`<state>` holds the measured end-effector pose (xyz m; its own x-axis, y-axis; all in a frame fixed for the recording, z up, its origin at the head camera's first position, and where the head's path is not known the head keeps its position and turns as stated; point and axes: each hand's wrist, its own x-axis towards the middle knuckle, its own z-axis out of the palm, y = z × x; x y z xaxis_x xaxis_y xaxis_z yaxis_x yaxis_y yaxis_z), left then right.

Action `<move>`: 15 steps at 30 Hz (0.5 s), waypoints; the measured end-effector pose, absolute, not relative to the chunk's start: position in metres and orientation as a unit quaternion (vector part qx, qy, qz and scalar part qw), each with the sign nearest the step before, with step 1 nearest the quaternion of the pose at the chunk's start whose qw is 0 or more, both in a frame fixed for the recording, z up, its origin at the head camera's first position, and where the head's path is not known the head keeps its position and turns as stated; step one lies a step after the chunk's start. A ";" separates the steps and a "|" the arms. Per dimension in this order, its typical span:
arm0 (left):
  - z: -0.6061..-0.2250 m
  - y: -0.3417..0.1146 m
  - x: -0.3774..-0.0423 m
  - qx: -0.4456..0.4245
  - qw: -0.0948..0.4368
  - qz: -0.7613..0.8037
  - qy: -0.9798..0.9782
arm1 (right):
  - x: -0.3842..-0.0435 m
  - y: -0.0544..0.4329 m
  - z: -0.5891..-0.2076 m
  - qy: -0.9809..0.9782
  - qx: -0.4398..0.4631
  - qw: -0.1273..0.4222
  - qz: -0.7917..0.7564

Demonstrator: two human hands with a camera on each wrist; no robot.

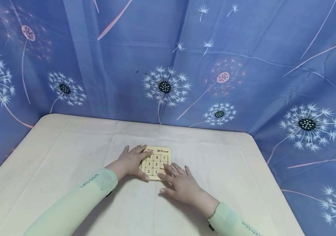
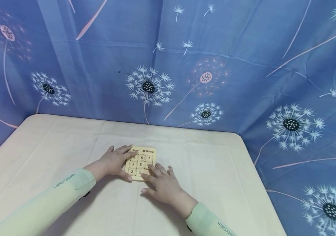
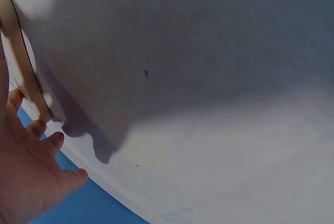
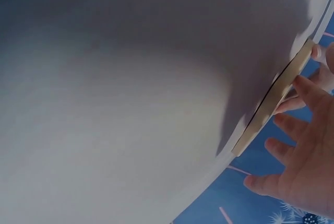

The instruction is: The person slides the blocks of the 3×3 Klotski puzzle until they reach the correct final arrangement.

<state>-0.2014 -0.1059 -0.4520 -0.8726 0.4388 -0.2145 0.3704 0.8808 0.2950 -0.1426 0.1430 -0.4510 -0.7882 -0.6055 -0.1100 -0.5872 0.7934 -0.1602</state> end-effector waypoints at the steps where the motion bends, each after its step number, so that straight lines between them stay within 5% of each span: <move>1: -0.452 -0.106 -0.202 0.210 0.139 0.123 0.960 | -0.143 0.143 -0.451 0.944 -0.316 0.078 -0.059; 15: -0.454 -0.106 -0.204 0.210 0.146 0.123 0.959 | -0.142 0.144 -0.449 0.943 -0.314 0.085 -0.069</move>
